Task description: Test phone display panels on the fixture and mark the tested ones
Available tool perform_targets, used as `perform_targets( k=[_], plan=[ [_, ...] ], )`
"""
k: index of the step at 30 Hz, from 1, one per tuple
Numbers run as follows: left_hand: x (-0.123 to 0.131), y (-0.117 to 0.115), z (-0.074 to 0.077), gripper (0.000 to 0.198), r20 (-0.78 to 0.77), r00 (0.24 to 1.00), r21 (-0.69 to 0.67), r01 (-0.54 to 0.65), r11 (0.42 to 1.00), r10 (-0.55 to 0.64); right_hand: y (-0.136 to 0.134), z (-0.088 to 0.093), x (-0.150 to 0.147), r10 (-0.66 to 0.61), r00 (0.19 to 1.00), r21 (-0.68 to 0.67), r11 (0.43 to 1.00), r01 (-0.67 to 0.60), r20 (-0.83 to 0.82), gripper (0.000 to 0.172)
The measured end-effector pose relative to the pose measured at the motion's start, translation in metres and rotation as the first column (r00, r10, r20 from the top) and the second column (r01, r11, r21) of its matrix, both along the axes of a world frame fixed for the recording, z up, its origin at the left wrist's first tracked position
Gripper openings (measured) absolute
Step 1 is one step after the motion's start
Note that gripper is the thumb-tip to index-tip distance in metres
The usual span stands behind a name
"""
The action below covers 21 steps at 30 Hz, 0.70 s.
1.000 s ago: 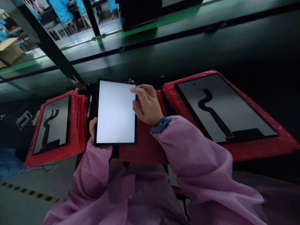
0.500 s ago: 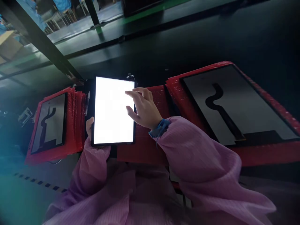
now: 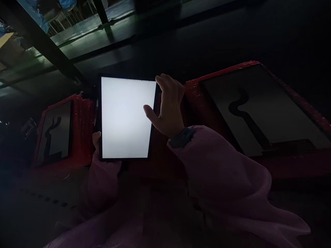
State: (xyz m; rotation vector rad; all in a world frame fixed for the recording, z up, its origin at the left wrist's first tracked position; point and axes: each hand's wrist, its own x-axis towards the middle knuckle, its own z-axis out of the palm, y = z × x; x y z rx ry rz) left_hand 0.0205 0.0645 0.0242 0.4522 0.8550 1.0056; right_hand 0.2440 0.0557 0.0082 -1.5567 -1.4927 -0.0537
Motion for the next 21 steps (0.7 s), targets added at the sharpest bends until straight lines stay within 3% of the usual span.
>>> perform_targets(
  k=[3, 8, 11, 21],
  plan=[
    [-0.002, 0.002, -0.004, 0.025, 0.066, 0.998, -0.001, 0.010, 1.000, -0.009, 0.003, -0.004, 0.001, 0.010, 1.000, 0.001, 1.000, -0.010, -0.004, 0.079],
    [0.000, -0.002, -0.009, 0.020, 0.109, 0.991, 0.035, -0.079, 0.996, 0.075, 0.003, -0.005, 0.003, -0.001, 1.000, 0.088, 0.996, -0.001, 0.028, 0.076],
    [0.000, -0.003, -0.012, 0.023, 0.095, 0.992, 0.047, -0.086, 0.995, 0.081, 0.001, -0.001, 0.004, -0.006, 1.000, 0.063, 0.998, 0.005, 0.016, 0.077],
    [-0.011, 0.003, -0.022, 0.028, 0.118, 0.993, 0.100, -0.036, 0.994, 0.024, 0.000, 0.006, 0.005, -0.110, 0.956, 0.289, 0.938, 0.190, -0.274, 0.055]
  ],
)
